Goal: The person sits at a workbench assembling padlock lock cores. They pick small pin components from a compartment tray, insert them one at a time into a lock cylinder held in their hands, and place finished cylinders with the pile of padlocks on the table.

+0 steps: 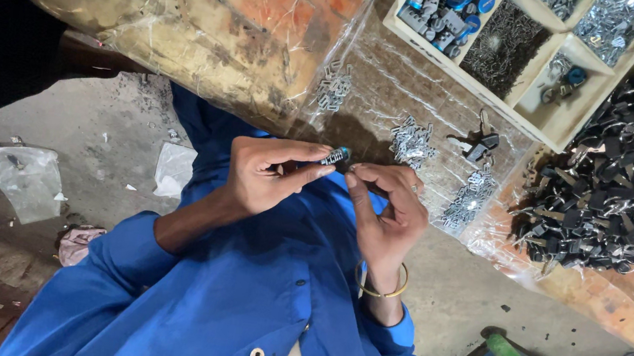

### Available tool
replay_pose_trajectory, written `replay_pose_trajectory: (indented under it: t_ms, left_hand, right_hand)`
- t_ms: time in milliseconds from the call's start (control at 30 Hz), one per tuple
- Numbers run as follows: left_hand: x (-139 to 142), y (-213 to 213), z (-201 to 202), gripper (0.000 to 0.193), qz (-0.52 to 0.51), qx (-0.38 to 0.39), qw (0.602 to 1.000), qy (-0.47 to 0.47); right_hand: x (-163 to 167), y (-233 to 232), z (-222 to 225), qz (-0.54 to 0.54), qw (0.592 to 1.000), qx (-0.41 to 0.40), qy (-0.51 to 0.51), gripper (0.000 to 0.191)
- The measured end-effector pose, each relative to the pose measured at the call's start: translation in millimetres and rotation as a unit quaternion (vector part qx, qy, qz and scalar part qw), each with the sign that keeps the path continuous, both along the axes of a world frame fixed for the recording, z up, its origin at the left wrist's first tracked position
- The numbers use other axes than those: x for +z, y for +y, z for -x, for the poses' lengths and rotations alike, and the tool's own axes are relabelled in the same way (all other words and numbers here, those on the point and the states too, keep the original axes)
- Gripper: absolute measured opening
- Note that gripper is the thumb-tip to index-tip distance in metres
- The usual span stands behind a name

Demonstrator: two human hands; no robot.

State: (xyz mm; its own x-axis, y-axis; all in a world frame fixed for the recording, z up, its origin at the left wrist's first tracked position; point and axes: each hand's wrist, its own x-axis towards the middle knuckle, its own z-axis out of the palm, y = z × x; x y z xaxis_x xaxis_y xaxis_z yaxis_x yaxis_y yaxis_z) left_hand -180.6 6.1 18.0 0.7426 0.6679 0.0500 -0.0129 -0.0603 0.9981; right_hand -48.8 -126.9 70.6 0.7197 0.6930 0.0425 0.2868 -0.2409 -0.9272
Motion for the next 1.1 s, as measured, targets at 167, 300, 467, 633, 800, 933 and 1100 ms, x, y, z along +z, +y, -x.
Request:
replay_pose_trajectory:
  t_ms: [167,300,467,633,800,933,1100]
  left_hand:
    - [-1,0,-2,0.025,-0.022,0.013,1.0,-0.002]
    - [-2,0,-1,0.025,-0.023,0.012,1.0,-0.006]
    - [-6,-1,0,0.025,-0.033,0.012,0.999,-0.016]
    - [-10,-3,1,0.026,-0.035,0.014,0.999,-0.017]
    - [-10,-3,1,0.027,-0.037,0.012,0.999,-0.024]
    - [-5,-1,1,0.026,-0.039,0.018,0.999,-0.008]
    - [0,4,1,0.023,-0.035,0.041,0.999,0.006]
  right_hand:
    - [-1,-1,-1,0.004,1.0,0.004,-0.023,0.02]
    - [-1,-1,0,-0.008,0.985,-0.065,0.159,0.021]
    - [0,0,3,0.01,0.998,-0.023,-0.063,0.008]
    - [-2,7,7,0.031,0.995,-0.02,-0.098,0.007]
    - [-7,6,10,0.029,0.996,-0.024,-0.082,0.01]
    - [-8,5,9,0.004,0.996,-0.074,-0.049,0.015]
    - [8,10,-3,0.172,0.939,0.002,-0.297,0.05]
